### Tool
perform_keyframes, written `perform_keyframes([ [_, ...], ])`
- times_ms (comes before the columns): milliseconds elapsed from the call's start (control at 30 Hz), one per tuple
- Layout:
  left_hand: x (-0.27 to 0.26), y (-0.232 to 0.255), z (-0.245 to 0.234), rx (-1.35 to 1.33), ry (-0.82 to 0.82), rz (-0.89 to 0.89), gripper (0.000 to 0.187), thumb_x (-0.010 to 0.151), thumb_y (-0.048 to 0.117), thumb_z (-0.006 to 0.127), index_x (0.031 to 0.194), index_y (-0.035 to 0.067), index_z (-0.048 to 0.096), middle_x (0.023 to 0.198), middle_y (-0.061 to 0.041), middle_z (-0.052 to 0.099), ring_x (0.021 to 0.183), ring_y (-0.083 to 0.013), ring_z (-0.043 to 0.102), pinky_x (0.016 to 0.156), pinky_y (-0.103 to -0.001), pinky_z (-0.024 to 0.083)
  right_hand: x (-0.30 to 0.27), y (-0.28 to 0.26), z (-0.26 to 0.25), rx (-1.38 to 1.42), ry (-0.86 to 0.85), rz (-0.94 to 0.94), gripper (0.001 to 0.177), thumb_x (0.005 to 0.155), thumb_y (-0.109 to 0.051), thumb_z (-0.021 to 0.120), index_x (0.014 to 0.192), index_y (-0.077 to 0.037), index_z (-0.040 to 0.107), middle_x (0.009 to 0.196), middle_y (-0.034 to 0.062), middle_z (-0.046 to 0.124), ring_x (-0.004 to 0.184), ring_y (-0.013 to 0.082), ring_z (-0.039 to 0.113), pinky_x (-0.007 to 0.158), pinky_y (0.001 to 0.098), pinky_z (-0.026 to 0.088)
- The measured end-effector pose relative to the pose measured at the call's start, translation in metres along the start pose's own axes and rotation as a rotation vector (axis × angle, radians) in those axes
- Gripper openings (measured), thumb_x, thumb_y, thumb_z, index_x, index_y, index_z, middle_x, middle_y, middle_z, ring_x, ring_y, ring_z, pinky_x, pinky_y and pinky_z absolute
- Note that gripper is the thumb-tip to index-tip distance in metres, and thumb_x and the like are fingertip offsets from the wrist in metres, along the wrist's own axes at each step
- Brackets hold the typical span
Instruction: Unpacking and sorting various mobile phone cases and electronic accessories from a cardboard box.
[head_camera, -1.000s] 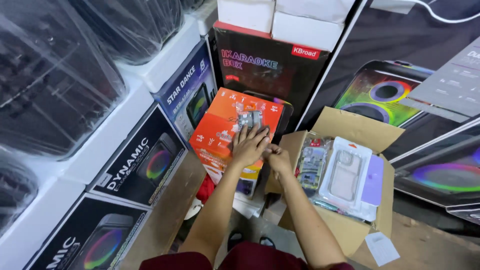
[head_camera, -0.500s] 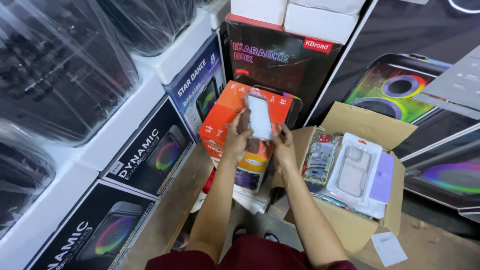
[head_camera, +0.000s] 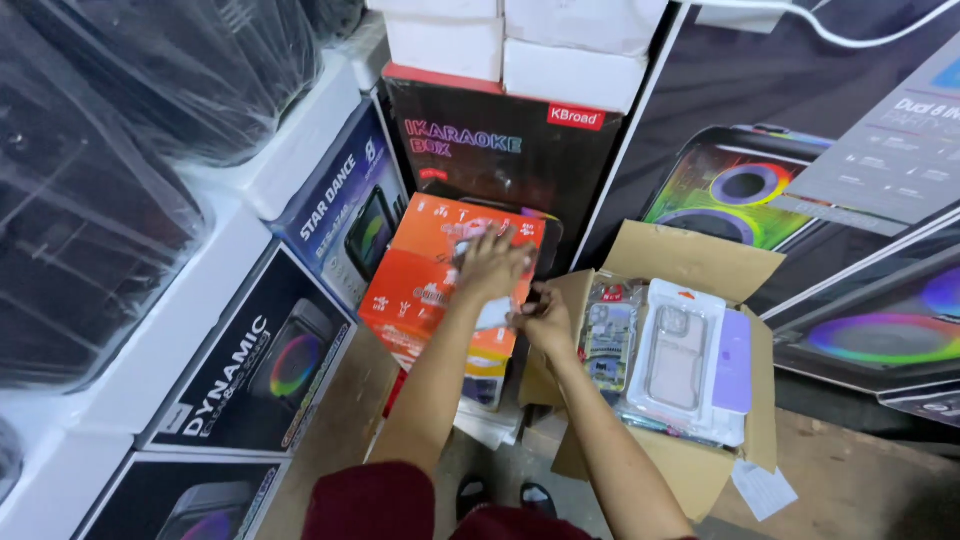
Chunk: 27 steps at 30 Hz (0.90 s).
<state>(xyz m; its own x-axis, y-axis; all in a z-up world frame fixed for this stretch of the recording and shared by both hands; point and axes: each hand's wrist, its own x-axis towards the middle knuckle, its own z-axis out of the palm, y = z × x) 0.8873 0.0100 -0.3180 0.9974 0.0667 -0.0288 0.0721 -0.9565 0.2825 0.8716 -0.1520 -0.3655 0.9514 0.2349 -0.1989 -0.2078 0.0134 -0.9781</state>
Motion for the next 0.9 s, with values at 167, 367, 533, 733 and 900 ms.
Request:
perform_keyframes([
  [167,0.009,-0.045,-0.015,-0.13,0.089,-0.426,0.05,0.11,0.054,0.025,0.16,0.047,0.028,0.172,0.002,0.011,0.157,-0.0339,0.009,0.124,-0.059,0.013,-0.004,0.015,0.007,0.098,0.034,0.145,0.082,0.071,0.007,0.089,0.14,0.0,0.046,0.095,0.019,0.062,0.08,0.0309,0.071,0.064,0.0465,0.069],
  [367,-0.097,0.048,-0.015,-0.063,0.044,-0.258,0.052,0.109,0.043,0.032,0.16,0.036,0.033,0.169,-0.003,0.026,0.156,-0.0382,0.015,0.123,-0.059,0.013,-0.008,0.002,0.002,0.012,0.023,0.101,0.071,0.069,0.014,0.081,0.133,0.001,0.052,0.091,0.0142,0.06,0.078,0.0262,0.068,0.062,0.0435,0.069],
  [533,0.002,0.0,0.006,-0.009,0.089,-0.099,0.048,0.107,0.044,0.035,0.154,0.039,0.043,0.17,-0.005,0.024,0.156,-0.0398,0.016,0.122,-0.06,0.017,-0.009,0.001,0.002,0.096,0.029,0.095,0.073,0.071,0.012,0.083,0.134,0.003,0.048,0.092,0.0166,0.056,0.08,0.0282,0.066,0.065,0.0468,0.069],
  [733,-0.006,-0.014,-0.018,-0.072,0.106,-0.405,0.055,0.108,0.051,0.025,0.162,0.039,0.028,0.172,-0.006,0.016,0.158,-0.0378,0.007,0.124,-0.058,0.01,-0.018,-0.012,0.014,0.13,0.047,0.111,0.067,0.075,0.009,0.082,0.131,0.005,0.046,0.094,0.0147,0.05,0.077,0.0276,0.064,0.062,0.0445,0.069],
  [900,-0.098,0.034,-0.022,-0.115,0.061,-0.309,0.055,0.109,0.047,0.025,0.162,0.034,0.027,0.172,-0.008,0.019,0.158,-0.0396,0.006,0.124,-0.057,0.011,-0.008,0.001,0.013,0.029,0.03,0.04,0.062,0.071,0.013,0.082,0.123,0.002,0.051,0.09,0.0103,0.051,0.073,0.0254,0.065,0.054,0.0413,0.068],
])
